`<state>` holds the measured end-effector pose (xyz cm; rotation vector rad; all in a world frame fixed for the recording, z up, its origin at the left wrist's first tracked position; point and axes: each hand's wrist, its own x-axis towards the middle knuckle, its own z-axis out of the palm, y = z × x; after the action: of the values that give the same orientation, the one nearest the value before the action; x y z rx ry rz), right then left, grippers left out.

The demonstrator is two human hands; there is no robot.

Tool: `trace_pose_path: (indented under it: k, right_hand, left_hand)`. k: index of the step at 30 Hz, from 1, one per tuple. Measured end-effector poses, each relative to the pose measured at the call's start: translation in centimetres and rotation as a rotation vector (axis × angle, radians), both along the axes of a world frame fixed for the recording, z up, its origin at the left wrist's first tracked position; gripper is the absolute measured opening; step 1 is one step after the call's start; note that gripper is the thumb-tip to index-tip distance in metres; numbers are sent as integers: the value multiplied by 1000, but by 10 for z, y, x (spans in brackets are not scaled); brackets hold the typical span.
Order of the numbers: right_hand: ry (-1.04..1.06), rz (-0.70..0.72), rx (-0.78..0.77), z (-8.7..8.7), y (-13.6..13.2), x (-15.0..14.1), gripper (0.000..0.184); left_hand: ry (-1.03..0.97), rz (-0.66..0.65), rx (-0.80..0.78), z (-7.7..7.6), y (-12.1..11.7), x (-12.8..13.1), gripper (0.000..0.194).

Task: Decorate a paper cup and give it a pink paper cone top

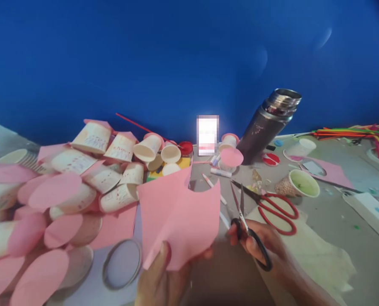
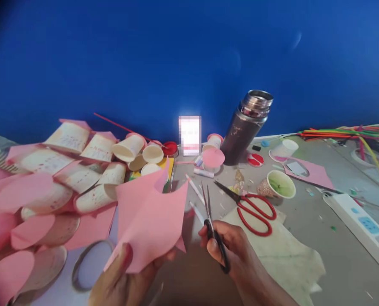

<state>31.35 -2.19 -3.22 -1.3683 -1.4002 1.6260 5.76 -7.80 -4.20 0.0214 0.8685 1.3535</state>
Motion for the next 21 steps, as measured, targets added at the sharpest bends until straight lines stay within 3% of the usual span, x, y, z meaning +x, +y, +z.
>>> trace_pose_path:
  k: [3, 6, 11, 21]
  right_hand:
    - [38, 113, -15, 30, -11, -15, 74]
    - [75, 139, -5, 43, -26, -25, 69]
    - [124, 137, 18, 45, -43, -30, 66]
    - [133, 100, 75, 48, -41, -36, 65]
  left_hand:
    - [63, 32, 65, 40, 15, 17, 72]
    - [47, 58, 121, 61, 21, 28, 72]
    - [-14, 66, 168, 63, 11, 33, 61]
    - [-50, 50, 158, 59, 8, 32, 57]
